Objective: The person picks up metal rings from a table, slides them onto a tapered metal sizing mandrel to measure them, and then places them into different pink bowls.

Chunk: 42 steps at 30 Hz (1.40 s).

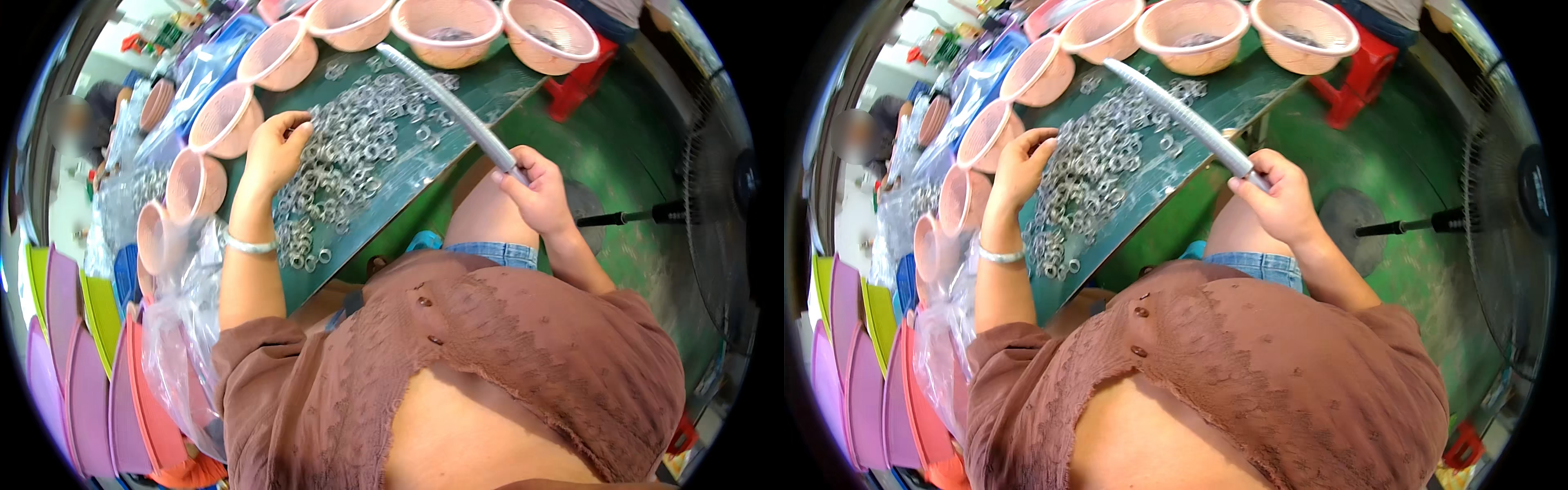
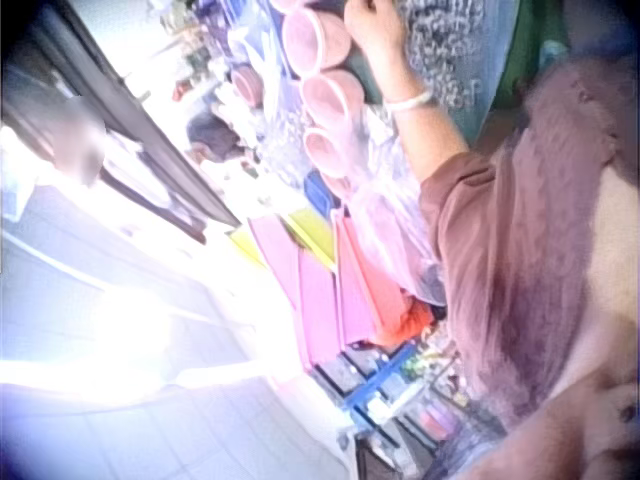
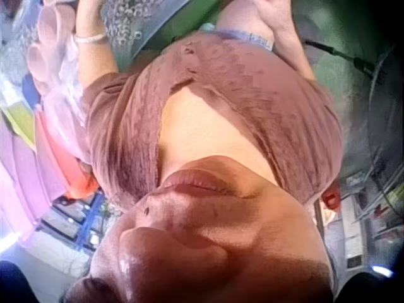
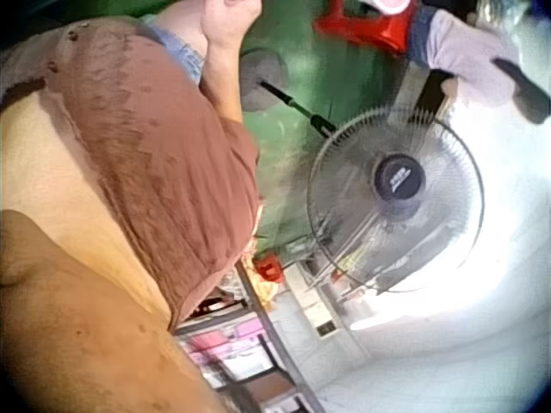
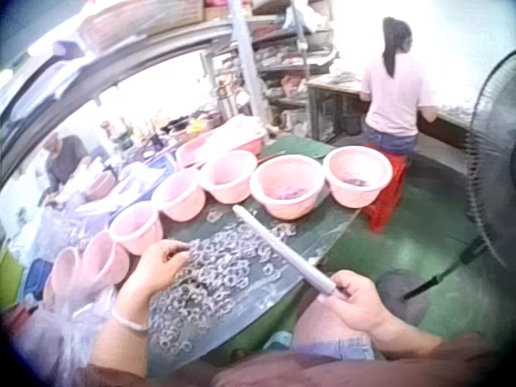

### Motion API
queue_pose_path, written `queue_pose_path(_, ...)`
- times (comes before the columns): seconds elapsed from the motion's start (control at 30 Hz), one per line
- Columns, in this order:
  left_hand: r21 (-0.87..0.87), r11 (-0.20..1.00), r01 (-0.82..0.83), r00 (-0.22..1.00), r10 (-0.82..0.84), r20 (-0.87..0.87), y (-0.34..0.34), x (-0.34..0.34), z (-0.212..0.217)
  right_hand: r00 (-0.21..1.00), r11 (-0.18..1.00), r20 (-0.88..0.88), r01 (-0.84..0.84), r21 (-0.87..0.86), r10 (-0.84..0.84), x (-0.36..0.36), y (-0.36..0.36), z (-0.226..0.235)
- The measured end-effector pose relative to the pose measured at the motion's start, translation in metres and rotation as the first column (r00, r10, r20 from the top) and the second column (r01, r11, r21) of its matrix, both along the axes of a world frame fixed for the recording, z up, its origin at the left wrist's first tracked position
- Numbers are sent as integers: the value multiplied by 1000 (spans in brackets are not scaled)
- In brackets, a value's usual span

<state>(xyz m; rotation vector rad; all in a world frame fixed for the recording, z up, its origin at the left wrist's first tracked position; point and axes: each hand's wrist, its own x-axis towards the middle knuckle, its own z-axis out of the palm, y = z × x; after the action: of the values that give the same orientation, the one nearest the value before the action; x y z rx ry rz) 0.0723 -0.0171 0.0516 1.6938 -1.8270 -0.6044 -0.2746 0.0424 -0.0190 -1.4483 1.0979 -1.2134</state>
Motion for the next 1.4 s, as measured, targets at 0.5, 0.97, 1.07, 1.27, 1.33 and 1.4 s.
queue_pose_path(0.5,-213,875,-435,830,481,283,185,53,-39,784,711,411,-607,354,465,88,16,14)
queue_pose_path(0.97,-399,876,-270,948,314,48,160,40,-57,611,612,627,-748,257,483,193,5,3)
queue_pose_path(1.07,-502,795,-341,841,496,215,150,58,-65,683,680,540,-688,252,491,198,2,9)
queue_pose_path(1.27,-232,862,-450,819,502,279,139,60,-59,574,517,552,-810,275,605,215,13,18)
queue_pose_path(1.33,-222,845,-486,853,514,89,139,60,-58,601,538,492,-794,282,630,222,12,18)
queue_pose_path(1.4,-145,826,-545,838,530,-131,139,59,-58,611,544,409,-791,282,677,222,4,11)
